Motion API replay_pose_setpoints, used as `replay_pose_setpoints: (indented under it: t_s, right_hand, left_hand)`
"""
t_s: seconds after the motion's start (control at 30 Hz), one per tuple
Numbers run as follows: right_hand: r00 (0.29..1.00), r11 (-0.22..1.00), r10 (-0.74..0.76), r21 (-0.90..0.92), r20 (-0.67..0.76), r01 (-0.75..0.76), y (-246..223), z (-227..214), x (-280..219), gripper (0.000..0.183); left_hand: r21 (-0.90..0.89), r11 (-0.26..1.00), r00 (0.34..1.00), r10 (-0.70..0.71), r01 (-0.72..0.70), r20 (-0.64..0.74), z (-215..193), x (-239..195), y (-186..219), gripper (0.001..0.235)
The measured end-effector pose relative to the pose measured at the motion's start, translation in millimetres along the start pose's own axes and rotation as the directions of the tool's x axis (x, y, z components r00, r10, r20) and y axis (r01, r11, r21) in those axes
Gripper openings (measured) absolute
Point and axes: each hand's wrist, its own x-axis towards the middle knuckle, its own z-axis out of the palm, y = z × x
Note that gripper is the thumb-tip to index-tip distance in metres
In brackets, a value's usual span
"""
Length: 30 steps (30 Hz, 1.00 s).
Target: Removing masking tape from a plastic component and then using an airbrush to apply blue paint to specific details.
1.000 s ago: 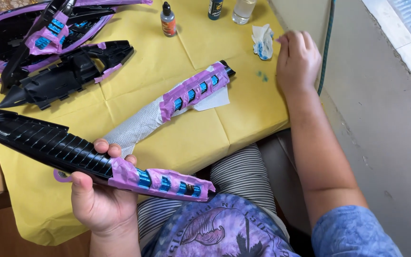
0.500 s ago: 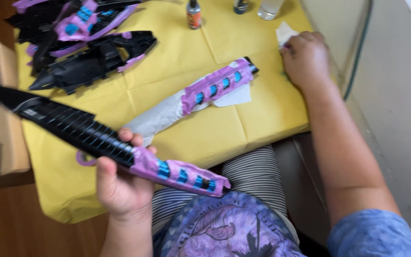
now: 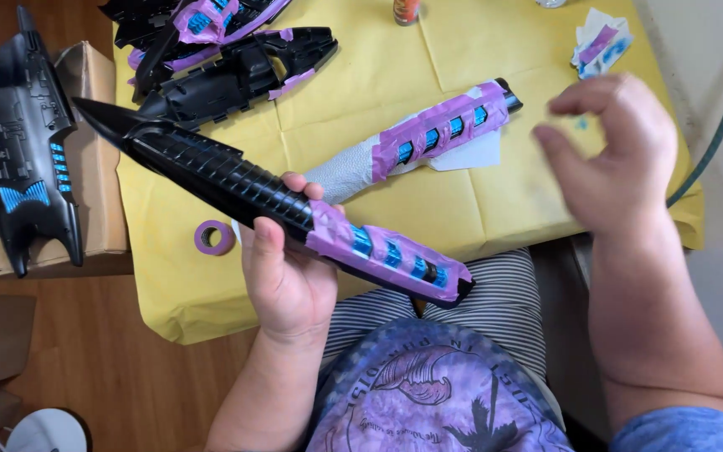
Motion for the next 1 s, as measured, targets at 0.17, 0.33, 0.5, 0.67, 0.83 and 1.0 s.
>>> replay_pose_setpoints:
  t_s: [0.17,0.33,0.5,0.67,0.83,1.0]
  right_hand:
    - [0.992,0.958,-0.099,0.276,0.081,0.074,-70.7,7.8,4.9,0.015]
    - [0.979,0.879,-0.069,0.476,0.19,-0.031,-94.4,13.6,-0.6,0.016]
    - [0.92,0.66,-0.082,0.713,0.384,-0.238,-115.1,18.4,-3.6,0.023]
    - [0.893,0.529,-0.083,0.779,0.442,-0.336,-122.8,28.4,-7.3,0.024]
    - [0.849,0.468,-0.134,0.788,0.512,-0.401,-132.2,35.7,-9.7,0.034]
    - [0.898,0.686,-0.096,0.682,0.429,-0.252,-140.8,31.9,-12.2,0.014]
  left_hand:
    - [0.035,0.998,0.999,-0.045,0.045,0.022,16.8,-7.8,-2.9,0.05]
    - [-0.067,0.993,0.968,-0.076,0.095,0.241,17.1,-9.3,-6.2,0.04]
    - [-0.163,0.948,0.848,-0.157,0.272,0.506,2.4,-4.7,-14.0,0.045]
    - [-0.155,0.957,0.832,-0.126,0.246,0.54,-13.2,-6.3,-29.4,0.061]
    - [-0.118,0.979,0.835,-0.077,0.167,0.545,-9.2,-6.6,-29.8,0.061]
    - [0.039,0.997,0.842,0.035,-0.067,0.538,-0.3,-8.5,-24.0,0.058]
